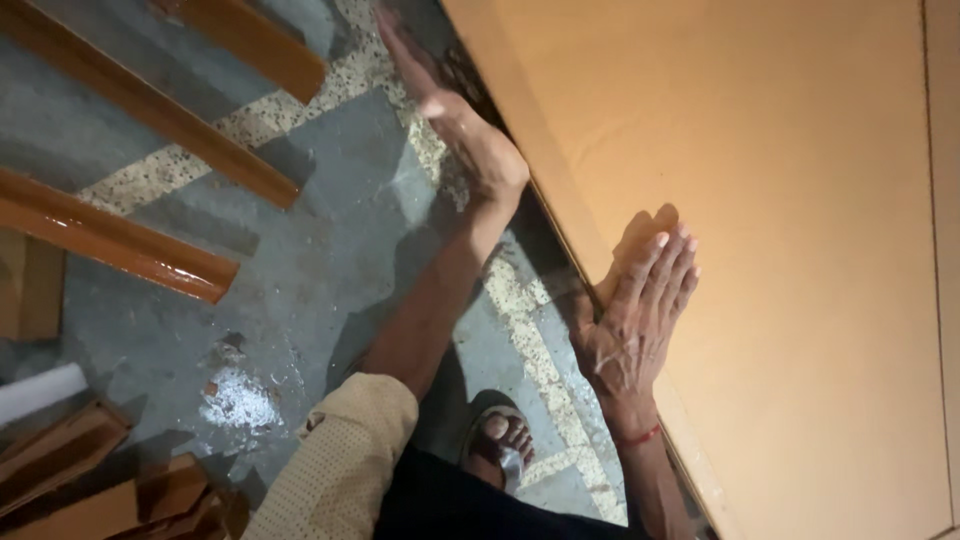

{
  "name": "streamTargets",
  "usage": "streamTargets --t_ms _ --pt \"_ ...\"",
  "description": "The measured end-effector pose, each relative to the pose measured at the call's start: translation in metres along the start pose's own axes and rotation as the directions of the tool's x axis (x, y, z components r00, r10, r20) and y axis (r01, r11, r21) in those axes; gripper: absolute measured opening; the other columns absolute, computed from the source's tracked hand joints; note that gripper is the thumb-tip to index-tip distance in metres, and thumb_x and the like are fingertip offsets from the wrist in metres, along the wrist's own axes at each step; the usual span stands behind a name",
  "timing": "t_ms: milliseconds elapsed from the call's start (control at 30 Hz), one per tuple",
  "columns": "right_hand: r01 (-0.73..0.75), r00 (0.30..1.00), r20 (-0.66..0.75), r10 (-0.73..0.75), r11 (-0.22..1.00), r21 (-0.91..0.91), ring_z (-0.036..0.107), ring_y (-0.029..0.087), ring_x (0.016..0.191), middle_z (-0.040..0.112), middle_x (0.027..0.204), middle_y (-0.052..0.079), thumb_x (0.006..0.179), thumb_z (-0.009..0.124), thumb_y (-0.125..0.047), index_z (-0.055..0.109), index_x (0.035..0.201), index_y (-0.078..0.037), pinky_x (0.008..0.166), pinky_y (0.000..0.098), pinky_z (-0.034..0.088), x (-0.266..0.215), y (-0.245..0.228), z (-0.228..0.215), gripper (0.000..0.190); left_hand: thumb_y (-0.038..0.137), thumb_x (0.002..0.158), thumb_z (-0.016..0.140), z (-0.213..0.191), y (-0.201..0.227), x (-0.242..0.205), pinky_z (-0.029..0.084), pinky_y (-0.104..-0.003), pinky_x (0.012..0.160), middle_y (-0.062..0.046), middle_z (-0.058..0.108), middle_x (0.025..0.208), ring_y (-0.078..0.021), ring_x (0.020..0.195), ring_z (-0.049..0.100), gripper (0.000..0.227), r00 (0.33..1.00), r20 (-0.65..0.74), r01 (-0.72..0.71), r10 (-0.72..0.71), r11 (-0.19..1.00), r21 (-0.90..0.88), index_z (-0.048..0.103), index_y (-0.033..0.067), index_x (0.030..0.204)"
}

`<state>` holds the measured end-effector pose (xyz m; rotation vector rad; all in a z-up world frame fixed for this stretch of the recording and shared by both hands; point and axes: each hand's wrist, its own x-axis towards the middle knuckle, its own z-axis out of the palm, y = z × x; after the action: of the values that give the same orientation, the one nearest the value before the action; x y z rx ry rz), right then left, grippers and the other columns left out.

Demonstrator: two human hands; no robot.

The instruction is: The person rubs the surface of a large flat wooden panel with both hands, moving along the edges and center. They then pick up a long, narrow wooden strip and align it with the edge of the panel, pressing it into place.

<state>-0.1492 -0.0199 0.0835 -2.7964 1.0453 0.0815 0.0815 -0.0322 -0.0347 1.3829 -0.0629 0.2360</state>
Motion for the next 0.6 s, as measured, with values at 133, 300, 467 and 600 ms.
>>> streamTargets --t_ms 133,300,467,600 --pt "-0.001 1.0 -0.011 0.001 1.0 0.008 0.01 0.048 0.161 0.012 0.17 0.034 0.1 0.064 -0.048 0.01 0.163 0.008 0.133 0.0567 0.008 0.002 0.001 0.002 0.1 0.079 0.103 0.005 0.003 0.008 0.005 0.009 -0.047 0.138 -0.014 0.012 0.176 -0.0293 0.161 0.011 0.092 0.998 0.01 0.055 -0.054 0.993 -0.107 0.012 0.0124 0.167" --pt "-0.003 1.0 0.003 0.003 1.0 -0.006 0.009 0.049 0.16 0.011 0.17 0.035 0.1 0.061 -0.046 0.01 0.163 0.009 0.133 0.0568 0.008 -0.001 0.0 0.001 0.098 0.083 0.097 0.007 0.005 0.031 -0.001 0.01 -0.044 0.138 -0.011 0.007 0.176 -0.0264 0.161 0.011 0.096 0.999 0.034 0.02 -0.017 0.996 -0.087 0.006 0.0174 0.167" --pt "0.011 1.0 -0.018 -0.011 1.0 -0.003 0.011 0.048 0.16 0.012 0.169 0.035 0.101 0.062 -0.051 0.01 0.162 0.01 0.133 0.0571 0.01 -0.003 -0.001 -0.002 0.1 0.089 0.089 0.01 -0.01 0.065 -0.055 0.005 -0.043 0.137 -0.005 0.003 0.177 -0.0228 0.161 0.007 0.105 0.983 0.179 -0.063 0.038 0.989 0.137 0.001 0.0241 0.171" --pt "-0.007 1.0 0.009 0.007 1.0 0.01 0.012 0.05 0.159 0.014 0.168 0.036 0.098 0.057 -0.049 0.011 0.161 0.01 0.131 0.058 0.011 0.006 -0.004 -0.004 0.098 0.091 0.085 0.013 0.0 0.078 -0.044 0.0 -0.041 0.138 -0.001 -0.009 0.175 -0.0194 0.162 -0.005 0.107 0.971 0.208 -0.133 0.116 0.989 0.068 -0.002 0.028 0.17"
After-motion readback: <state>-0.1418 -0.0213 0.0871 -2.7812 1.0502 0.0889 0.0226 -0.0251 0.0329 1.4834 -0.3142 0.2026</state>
